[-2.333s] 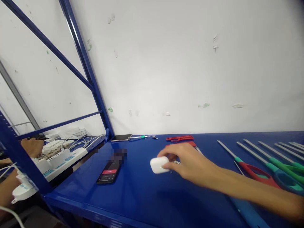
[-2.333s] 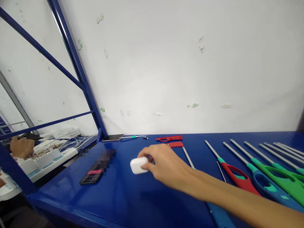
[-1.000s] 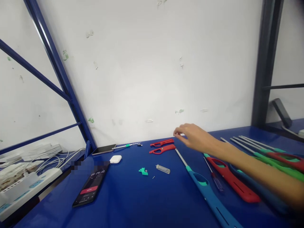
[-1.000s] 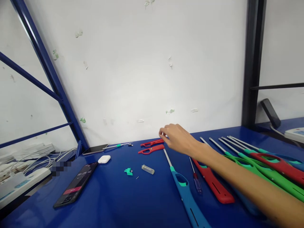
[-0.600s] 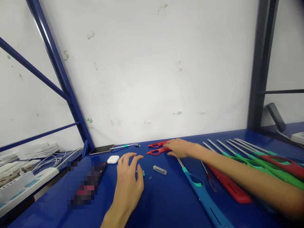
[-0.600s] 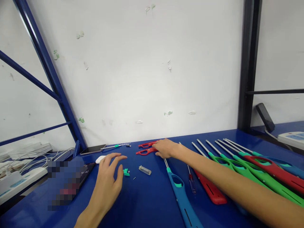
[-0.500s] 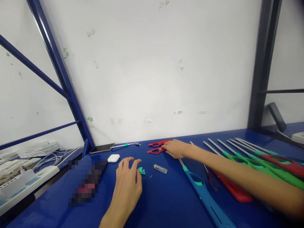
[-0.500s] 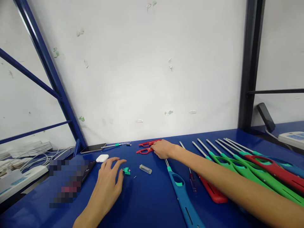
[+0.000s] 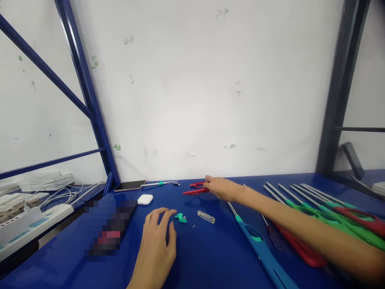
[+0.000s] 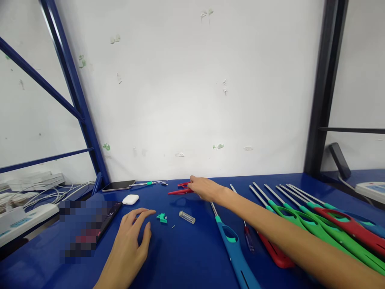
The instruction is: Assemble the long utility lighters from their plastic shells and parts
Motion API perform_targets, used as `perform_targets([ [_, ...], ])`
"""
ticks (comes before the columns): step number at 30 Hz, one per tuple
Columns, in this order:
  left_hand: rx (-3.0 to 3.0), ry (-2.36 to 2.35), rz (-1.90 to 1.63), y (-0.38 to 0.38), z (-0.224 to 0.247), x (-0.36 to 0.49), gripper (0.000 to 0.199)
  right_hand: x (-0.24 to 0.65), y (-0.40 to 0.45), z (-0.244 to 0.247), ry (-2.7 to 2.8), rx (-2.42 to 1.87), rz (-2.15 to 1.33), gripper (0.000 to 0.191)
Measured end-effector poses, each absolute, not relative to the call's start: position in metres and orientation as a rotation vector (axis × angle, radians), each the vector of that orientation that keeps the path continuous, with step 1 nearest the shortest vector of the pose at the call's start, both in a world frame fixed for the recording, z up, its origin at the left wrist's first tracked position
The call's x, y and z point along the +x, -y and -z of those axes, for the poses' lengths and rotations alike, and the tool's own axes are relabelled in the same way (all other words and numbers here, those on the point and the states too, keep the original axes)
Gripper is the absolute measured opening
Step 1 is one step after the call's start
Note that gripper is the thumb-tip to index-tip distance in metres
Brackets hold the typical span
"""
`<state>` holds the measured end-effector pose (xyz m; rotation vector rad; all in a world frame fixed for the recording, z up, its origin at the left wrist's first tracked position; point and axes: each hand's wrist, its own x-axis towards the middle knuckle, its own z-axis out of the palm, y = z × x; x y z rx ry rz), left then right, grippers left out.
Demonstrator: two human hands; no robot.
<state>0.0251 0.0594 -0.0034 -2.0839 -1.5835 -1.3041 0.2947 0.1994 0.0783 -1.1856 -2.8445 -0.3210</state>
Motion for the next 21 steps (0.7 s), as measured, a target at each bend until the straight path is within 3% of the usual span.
perform_targets([
  [5,-2.117,1.531,1.332,-0.051,-0.006,0.025,0.035,0.308,-0.137,-0.098,2.713,-1.101,0.310,0.019],
  [9,-2.259,1.415,1.334,-0.035,-0.011,0.032,0.032,0.314,-0.061,-0.083,2.658,-1.022,0.275,0.013],
  [15,-2.371,1.564,1.482,-0.020,-0.011,0.040,0.017,0.308,-0.020,-0.033,2.450,-0.916,0.369,0.024],
  [21,-2.366,1.726,1.626,-0.027,-0.010,0.044,0.025,0.306,-0.028,-0.004,2.437,-0.937,0.453,0.026],
])
